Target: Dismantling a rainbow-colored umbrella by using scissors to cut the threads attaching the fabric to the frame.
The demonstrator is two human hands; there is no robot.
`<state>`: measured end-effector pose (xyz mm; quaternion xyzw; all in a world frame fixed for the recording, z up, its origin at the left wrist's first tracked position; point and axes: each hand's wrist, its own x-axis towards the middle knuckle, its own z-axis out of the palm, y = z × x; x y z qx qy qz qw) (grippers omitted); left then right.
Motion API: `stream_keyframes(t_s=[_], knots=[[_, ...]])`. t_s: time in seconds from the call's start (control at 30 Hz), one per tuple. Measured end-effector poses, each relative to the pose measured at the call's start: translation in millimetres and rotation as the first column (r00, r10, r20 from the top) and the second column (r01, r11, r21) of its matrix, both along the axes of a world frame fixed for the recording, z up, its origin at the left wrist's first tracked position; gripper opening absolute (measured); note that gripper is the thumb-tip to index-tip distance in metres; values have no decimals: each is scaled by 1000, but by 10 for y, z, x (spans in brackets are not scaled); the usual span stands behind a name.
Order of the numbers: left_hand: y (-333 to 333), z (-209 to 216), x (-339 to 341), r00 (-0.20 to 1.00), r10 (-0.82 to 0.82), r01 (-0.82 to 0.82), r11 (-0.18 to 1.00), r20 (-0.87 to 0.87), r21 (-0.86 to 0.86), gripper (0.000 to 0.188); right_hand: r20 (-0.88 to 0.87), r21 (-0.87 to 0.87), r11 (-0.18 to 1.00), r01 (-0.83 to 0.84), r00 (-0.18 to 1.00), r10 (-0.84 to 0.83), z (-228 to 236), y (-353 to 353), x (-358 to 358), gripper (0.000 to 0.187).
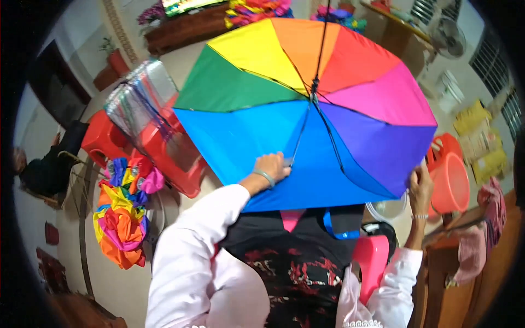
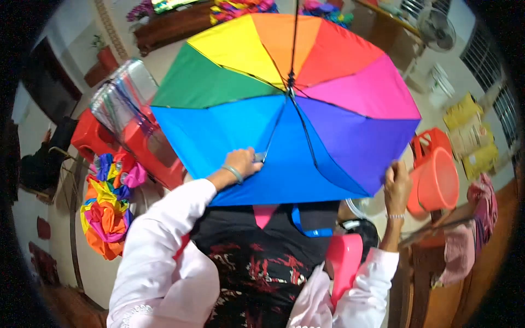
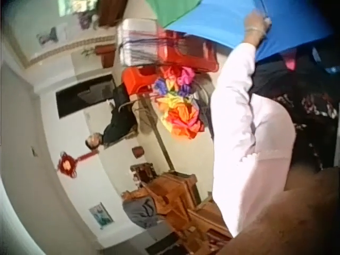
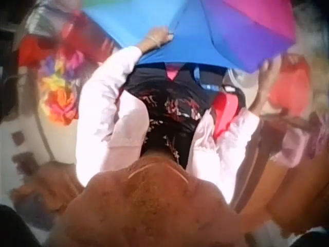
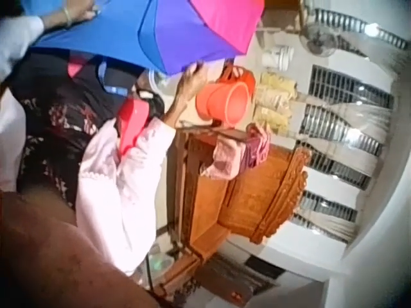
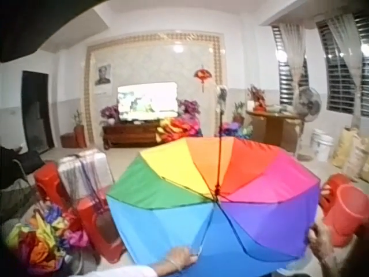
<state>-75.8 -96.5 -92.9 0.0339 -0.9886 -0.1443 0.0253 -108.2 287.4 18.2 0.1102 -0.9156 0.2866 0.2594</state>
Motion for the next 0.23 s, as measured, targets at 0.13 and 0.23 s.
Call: stream_keyframes(t_s=[0.13,0.23], knots=[[-107,-332,-142,997,30,-34,998,-72,-47,33,6,10,1000,22,1000,-22,-185,184,-76,6],[-161,-227,-158,1000,24,-23,999,21,-36,33,85,27,997,73,994,-75,-129,107,-105,8]])
